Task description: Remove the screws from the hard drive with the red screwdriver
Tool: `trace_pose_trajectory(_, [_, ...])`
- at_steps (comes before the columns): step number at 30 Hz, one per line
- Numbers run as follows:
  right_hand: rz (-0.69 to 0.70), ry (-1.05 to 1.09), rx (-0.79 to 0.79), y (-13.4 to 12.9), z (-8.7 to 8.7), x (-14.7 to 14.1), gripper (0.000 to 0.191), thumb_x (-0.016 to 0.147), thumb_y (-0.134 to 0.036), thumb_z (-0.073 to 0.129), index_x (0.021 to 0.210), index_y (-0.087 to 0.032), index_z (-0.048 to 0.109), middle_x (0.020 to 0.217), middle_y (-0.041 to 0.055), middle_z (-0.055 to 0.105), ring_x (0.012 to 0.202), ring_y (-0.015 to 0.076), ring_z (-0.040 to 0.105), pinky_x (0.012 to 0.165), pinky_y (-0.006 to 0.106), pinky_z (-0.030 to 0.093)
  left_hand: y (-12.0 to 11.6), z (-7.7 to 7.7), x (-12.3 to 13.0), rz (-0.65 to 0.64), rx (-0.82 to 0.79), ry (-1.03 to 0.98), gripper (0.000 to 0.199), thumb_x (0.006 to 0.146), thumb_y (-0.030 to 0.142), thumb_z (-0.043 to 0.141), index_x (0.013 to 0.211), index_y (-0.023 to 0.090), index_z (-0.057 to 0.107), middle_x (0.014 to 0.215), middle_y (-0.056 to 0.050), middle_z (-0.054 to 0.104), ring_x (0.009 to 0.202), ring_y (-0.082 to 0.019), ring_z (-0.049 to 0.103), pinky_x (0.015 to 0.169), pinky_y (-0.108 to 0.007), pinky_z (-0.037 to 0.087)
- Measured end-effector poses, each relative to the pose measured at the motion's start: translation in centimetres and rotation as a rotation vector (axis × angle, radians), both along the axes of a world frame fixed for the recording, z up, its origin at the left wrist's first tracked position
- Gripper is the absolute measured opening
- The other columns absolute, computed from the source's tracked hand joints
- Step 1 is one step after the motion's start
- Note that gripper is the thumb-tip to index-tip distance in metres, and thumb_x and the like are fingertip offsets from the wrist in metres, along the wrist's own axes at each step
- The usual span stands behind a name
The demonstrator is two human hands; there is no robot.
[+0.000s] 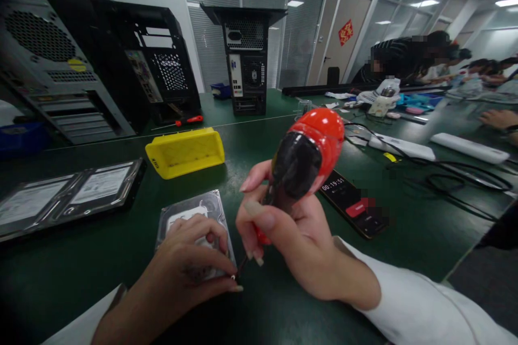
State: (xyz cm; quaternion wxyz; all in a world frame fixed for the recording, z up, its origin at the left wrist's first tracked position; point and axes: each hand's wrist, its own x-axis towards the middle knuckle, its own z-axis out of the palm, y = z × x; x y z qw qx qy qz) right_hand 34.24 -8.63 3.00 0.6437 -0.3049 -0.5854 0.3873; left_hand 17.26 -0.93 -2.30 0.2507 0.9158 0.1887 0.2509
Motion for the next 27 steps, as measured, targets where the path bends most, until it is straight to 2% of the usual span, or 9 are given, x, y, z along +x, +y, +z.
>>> trace_pose_trajectory(11, [0.061,0.022,0.031,0.04,-0.84,-0.22,0.015,0.09,-0.034,0.054,0.104,-0.028,0.049,0.061,-0.0033,0.049,0.048,0.0103,0.044,0.047,0.023,0.039,0.2,-0.06,0.18,0.005,-0.02,0.036,0.017,0.061,0.028,0.087,0.072,0.033,0.075,0.081,0.001,0.06,0.078,-0.019,0.052,0.069,-0.031,0.028])
trace_pose_trajectory(16, [0.057,0.012,0.039,-0.12,-0.73,-0.3,0.019,0.089,-0.038,0.056,0.104,-0.029,0.05,0.06,-0.0038,0.047,0.047,0.0105,0.044,0.045,0.022,0.038,0.3,-0.06,0.09,-0.008,-0.027,0.044,0.016,0.064,0.029,0.085,0.075,0.034,0.075,0.084,0.001,0.061,0.078,-0.019,0.053,0.069,-0.031,0.029])
trace_pose_trajectory(20, [0.092,0.008,0.028,-0.25,-0.49,-0.33,0.018,0.09,-0.036,0.056,0.105,-0.028,0.05,0.063,-0.004,0.048,0.051,0.0091,0.044,0.05,0.023,0.039,0.47,0.0,0.12,-0.018,-0.012,0.089,0.016,0.067,0.031,0.083,0.079,0.038,0.075,0.086,0.002,0.061,0.08,-0.019,0.052,0.069,-0.031,0.028])
trace_pose_trajectory(27, [0.126,-0.03,0.127,0.02,-0.47,-0.68,0.019,0.091,-0.033,0.054,0.109,-0.026,0.049,0.065,-0.0043,0.046,0.052,0.0087,0.042,0.053,0.023,0.041,0.82,0.13,0.29,-0.045,-0.03,0.132,0.01,0.071,0.037,0.079,0.079,0.04,0.075,0.083,0.003,0.059,0.08,-0.019,0.051,0.068,-0.03,0.026])
